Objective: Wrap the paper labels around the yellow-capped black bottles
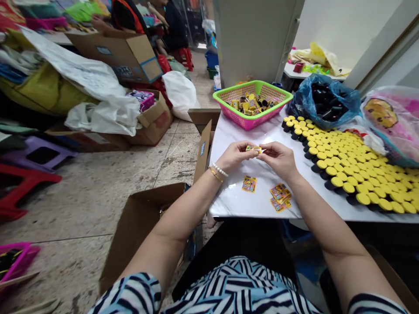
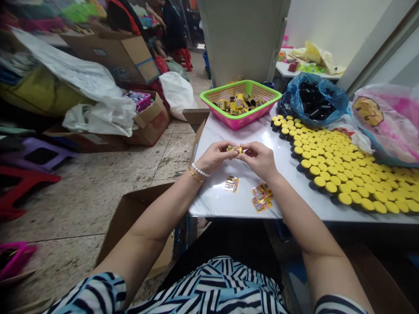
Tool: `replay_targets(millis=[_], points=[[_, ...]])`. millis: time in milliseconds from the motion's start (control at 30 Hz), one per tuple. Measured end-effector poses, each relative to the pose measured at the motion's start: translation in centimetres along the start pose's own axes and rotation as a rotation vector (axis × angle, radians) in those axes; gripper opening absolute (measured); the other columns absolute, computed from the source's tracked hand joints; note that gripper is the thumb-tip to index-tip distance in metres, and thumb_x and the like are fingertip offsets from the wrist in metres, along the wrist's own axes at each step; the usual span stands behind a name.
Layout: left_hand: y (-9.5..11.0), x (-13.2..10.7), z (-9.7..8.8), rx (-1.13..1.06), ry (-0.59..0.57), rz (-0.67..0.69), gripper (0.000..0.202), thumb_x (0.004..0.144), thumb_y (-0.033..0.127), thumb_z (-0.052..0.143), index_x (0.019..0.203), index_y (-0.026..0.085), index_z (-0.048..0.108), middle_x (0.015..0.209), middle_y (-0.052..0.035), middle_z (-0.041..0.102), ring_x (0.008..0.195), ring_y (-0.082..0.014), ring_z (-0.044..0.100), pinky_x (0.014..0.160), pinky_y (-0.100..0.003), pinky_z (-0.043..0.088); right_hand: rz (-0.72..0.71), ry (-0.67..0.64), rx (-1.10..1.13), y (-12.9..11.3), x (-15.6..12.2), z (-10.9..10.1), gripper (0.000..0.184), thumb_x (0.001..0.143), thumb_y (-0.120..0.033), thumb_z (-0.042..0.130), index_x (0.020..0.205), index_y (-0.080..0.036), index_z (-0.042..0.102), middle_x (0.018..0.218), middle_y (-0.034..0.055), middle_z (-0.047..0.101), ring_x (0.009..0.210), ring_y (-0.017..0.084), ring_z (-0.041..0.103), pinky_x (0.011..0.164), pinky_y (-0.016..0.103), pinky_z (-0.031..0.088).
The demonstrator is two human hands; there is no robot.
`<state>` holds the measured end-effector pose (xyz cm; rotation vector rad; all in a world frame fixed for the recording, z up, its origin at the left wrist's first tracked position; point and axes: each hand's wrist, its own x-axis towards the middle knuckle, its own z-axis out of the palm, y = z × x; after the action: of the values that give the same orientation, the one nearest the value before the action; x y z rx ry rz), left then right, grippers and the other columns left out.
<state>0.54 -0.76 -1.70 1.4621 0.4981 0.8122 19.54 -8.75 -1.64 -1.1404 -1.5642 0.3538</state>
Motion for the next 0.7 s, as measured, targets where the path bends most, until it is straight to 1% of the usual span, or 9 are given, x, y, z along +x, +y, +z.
replay_targets(millis=[100,200,267,367,433,533,600,667,700], points=[[0.0,0.0,0.0,-0.041,-0.007,-0.076,0.046,0.075,0.052,0.086,0.095,0.012,0.075,0.074,-0.0009,0.065,0.062,-0.0074,0.052,0.06,-0.022,0.037,0.011,-0.07,0.026,-0.2,0.0,-0.2,0.04,0.081,-0.042,0.085,0.116,-0.023,0.076,0.105,0.0058,0.075,0.082,0.017,0.073,0.081,0.035,0.065],[0.2,-0.2,-0.1,-0.182,-0.025,-0.147,0.057,0.072,0.055,0.088,0.109,0.014,0.074,0.082,-0.0029,0.07,0.06,-0.0073,0.056,0.059,-0.022,0.04,-0.013,-0.112,0.013,-0.8,0.2,-0.7,0.041,0.082,-0.039,0.084,0.121,-0.026,0.076,0.111,0.0062,0.074,0.084,0.016,0.073,0.082,0.035,0.065],[0.4,-0.4,-0.3,-0.253,-0.046,-0.162,0.062,0.07,0.055,0.09,0.114,0.015,0.072,0.086,-0.0044,0.072,0.062,-0.008,0.059,0.06,-0.022,0.044,0.041,-0.116,0.061,-0.9,0.3,-1.0,0.04,0.082,-0.038,0.085,0.118,-0.026,0.077,0.108,0.006,0.075,0.085,0.017,0.073,0.083,0.035,0.065],[0.6,-0.6,-0.4,-0.275,-0.062,-0.187,0.057,0.071,0.057,0.089,0.101,0.012,0.073,0.08,-0.0062,0.073,0.057,-0.0071,0.058,0.057,-0.021,0.044,0.205,-0.193,0.273,-0.7,0.5,-1.2,0.046,0.077,-0.038,0.088,0.12,-0.025,0.076,0.102,0.0042,0.078,0.082,0.018,0.074,0.081,0.037,0.066],[0.6,-0.6,-0.3,-0.278,-0.077,-0.231,0.058,0.072,0.062,0.086,0.092,0.01,0.073,0.074,-0.0076,0.072,0.051,-0.0061,0.054,0.051,-0.019,0.041,0.306,-0.236,0.383,-0.5,0.6,-1.1,0.045,0.077,-0.037,0.088,0.119,-0.024,0.077,0.096,0.0025,0.078,0.075,0.016,0.074,0.076,0.036,0.066],[0.5,-0.5,0.0,-0.295,-0.113,-0.317,0.061,0.074,0.067,0.082,0.089,0.009,0.074,0.068,-0.0086,0.071,0.046,-0.0068,0.054,0.044,-0.019,0.036,0.392,-0.188,0.473,0.1,0.4,-0.6,0.03,0.075,-0.036,0.09,0.101,-0.022,0.081,0.088,0.0011,0.077,0.068,0.015,0.073,0.067,0.033,0.066],[0.5,-0.4,0.1,-0.299,-0.11,-0.358,0.059,0.076,0.067,0.081,0.085,0.009,0.073,0.064,-0.008,0.07,0.044,-0.007,0.053,0.042,-0.019,0.034,0.418,-0.134,0.521,0.4,0.3,-0.1,0.026,0.072,-0.036,0.092,0.092,-0.022,0.08,0.086,0.0005,0.076,0.066,0.016,0.073,0.062,0.032,0.065],[0.5,-0.4,0.0,-0.289,-0.075,-0.382,0.058,0.079,0.068,0.078,0.082,0.01,0.072,0.06,-0.0068,0.068,0.04,-0.0064,0.05,0.039,-0.019,0.031,0.441,-0.114,0.519,0.6,0.3,0.2,0.028,0.071,-0.037,0.092,0.09,-0.022,0.079,0.085,0.0003,0.076,0.065,0.016,0.073,0.062,0.033,0.066],[0.6,-0.4,-0.1,-0.279,-0.057,-0.39,0.058,0.08,0.068,0.076,0.08,0.01,0.071,0.058,-0.0062,0.067,0.038,-0.006,0.048,0.038,-0.019,0.03,0.454,-0.119,0.505,0.5,0.3,0.3,0.03,0.072,-0.039,0.091,0.093,-0.022,0.078,0.086,0.0004,0.076,0.065,0.016,0.073,0.063,0.034,0.067]])
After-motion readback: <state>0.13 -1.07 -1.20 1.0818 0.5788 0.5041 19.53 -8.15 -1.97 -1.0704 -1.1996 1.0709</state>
